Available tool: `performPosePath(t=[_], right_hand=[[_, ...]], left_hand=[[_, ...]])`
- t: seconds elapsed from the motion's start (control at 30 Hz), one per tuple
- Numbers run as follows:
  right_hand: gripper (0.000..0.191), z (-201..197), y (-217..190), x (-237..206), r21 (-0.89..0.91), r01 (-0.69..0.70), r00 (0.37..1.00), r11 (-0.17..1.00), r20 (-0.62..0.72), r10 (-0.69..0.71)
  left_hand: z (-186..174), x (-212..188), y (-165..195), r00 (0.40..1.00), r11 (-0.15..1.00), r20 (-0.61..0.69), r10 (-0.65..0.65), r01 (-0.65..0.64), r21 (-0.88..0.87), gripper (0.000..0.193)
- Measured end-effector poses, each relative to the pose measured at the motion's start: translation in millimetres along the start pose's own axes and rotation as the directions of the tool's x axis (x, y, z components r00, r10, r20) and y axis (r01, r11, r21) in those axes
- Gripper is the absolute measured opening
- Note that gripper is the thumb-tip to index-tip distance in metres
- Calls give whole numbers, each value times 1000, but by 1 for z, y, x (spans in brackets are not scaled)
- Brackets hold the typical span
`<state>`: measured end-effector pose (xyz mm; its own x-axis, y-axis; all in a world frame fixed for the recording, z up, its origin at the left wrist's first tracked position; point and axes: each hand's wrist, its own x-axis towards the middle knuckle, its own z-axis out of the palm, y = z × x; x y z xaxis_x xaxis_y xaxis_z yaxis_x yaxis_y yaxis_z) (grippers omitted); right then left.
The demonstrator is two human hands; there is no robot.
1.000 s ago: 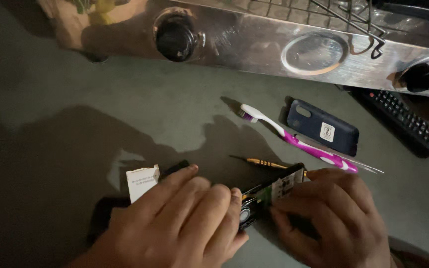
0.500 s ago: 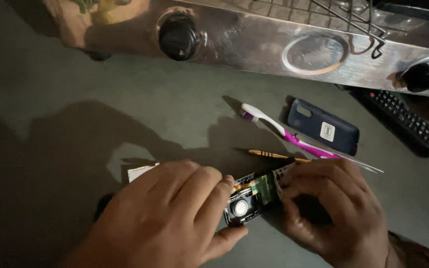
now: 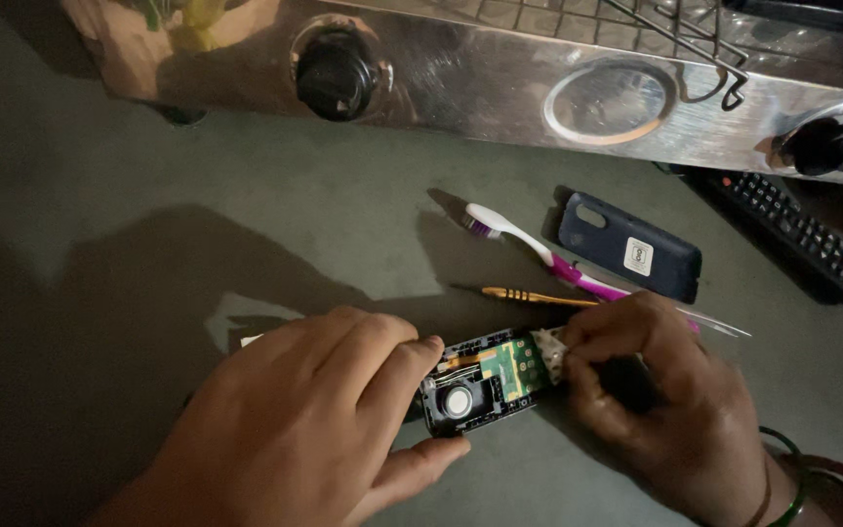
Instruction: The person removes the back cover of a feature phone, then uses a screwdriver to unscrew and detach internal components including the battery, keypad, and circuit board. The parts are placed on the countertop.
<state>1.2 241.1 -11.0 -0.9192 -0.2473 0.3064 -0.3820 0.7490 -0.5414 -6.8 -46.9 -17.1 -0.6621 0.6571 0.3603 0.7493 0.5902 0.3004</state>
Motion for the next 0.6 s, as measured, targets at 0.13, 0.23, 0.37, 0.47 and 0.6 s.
performPosePath(t=[0.13, 0.23, 0.37, 0.47, 0.6], right_hand=[[29, -3, 2, 1, 190, -148, 987, 971, 93, 133], [22, -6, 2, 4, 144, 63, 994, 988, 79, -75], [21, -10, 1, 8, 140, 127, 982, 982, 119, -144], [23, -14, 1, 8, 158, 115, 979, 981, 147, -138], [25, -13, 2, 8, 133, 156, 977, 979, 123, -172]], left_hand=[[1, 0, -2, 999, 1000, 46, -23, 23, -11, 70], [0, -1, -2, 1000, 1000, -3, -26, 26, 4, 69], [0, 1, -4, 998, 999, -47, -36, 37, 19, 68], [0, 2, -5, 998, 999, -39, -44, 44, -8, 67], [-1, 2, -4, 997, 999, -58, -48, 48, -6, 65]])
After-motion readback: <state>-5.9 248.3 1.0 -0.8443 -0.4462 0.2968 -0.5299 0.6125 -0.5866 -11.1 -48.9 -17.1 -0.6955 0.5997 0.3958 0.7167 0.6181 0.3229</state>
